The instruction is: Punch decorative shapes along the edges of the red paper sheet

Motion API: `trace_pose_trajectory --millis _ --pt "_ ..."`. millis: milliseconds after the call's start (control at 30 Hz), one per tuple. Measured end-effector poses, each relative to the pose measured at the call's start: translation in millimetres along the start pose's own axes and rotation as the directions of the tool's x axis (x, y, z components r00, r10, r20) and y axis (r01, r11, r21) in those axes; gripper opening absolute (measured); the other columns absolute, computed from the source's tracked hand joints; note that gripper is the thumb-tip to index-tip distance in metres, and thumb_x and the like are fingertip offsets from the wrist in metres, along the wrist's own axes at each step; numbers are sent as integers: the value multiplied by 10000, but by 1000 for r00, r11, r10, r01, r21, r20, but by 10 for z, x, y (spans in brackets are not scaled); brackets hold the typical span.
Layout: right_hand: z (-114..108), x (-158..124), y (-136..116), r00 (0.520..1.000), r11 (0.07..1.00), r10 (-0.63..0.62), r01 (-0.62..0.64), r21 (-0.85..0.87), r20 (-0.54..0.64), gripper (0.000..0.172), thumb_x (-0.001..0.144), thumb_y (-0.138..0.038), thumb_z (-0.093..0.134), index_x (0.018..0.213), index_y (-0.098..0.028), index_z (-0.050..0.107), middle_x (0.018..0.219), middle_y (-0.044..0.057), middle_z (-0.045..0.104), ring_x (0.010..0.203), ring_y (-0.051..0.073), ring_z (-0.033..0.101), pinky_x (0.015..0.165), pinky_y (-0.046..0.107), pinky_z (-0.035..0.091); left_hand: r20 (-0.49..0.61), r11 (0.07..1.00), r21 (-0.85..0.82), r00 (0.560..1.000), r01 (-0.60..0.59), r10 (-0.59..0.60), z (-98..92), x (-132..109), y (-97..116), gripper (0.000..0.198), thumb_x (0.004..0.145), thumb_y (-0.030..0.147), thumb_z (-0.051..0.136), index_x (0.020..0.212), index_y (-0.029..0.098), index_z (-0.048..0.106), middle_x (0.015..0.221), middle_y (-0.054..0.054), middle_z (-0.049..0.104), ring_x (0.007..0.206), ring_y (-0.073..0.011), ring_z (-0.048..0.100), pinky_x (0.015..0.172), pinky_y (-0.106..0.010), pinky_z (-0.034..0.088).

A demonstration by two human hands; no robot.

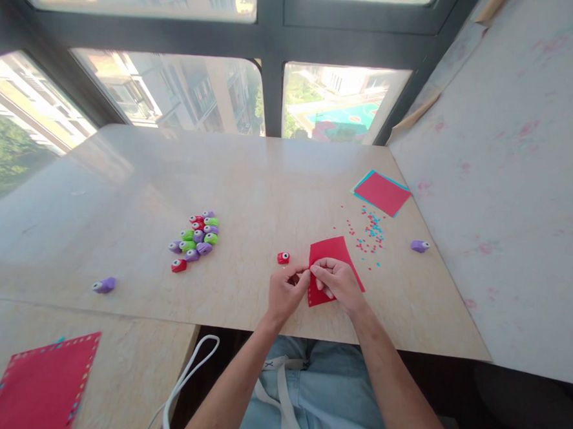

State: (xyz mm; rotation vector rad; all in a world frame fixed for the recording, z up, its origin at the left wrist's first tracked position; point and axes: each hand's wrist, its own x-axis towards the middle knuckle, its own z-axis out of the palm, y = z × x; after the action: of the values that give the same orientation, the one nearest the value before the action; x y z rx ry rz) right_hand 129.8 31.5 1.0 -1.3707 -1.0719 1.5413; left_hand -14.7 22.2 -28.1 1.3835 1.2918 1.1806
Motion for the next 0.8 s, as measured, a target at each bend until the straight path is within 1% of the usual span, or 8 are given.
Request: trace_pose_trajectory --millis 200,400,800 --pt "-5 -3 14 1000 1000 -5 5 -28 -8 274 775 -430 684 744 -167 614 508 -45 571 341 42 381 329 167 246 -23 1000 24 1000 8 -7 19 17 26 212 844 293 594 790 137 728 644 -28 666 530 -103 518 490 -196 373" --pt "-9 6 0 1000 999 4 -4 -40 -4 273 768 -433 681 749 -169 614 503 -46 568 341 47 379 326 172 252 -26 999 27 999 30 -29 25 17 57 200 831 288 595 765 137 710 630 -26 655 526 -105 518 493 -199 379" --pt "-44 19 38 999 1000 17 -16 -24 49 273 776 -438 675 764 -172 616 512 -43 577 346 51 393 332 172 255 -21 999 14 999 45 -45 12 26 78 226 834 315 602 733 137 697 637 -35 655 541 -114 524 507 -209 392"
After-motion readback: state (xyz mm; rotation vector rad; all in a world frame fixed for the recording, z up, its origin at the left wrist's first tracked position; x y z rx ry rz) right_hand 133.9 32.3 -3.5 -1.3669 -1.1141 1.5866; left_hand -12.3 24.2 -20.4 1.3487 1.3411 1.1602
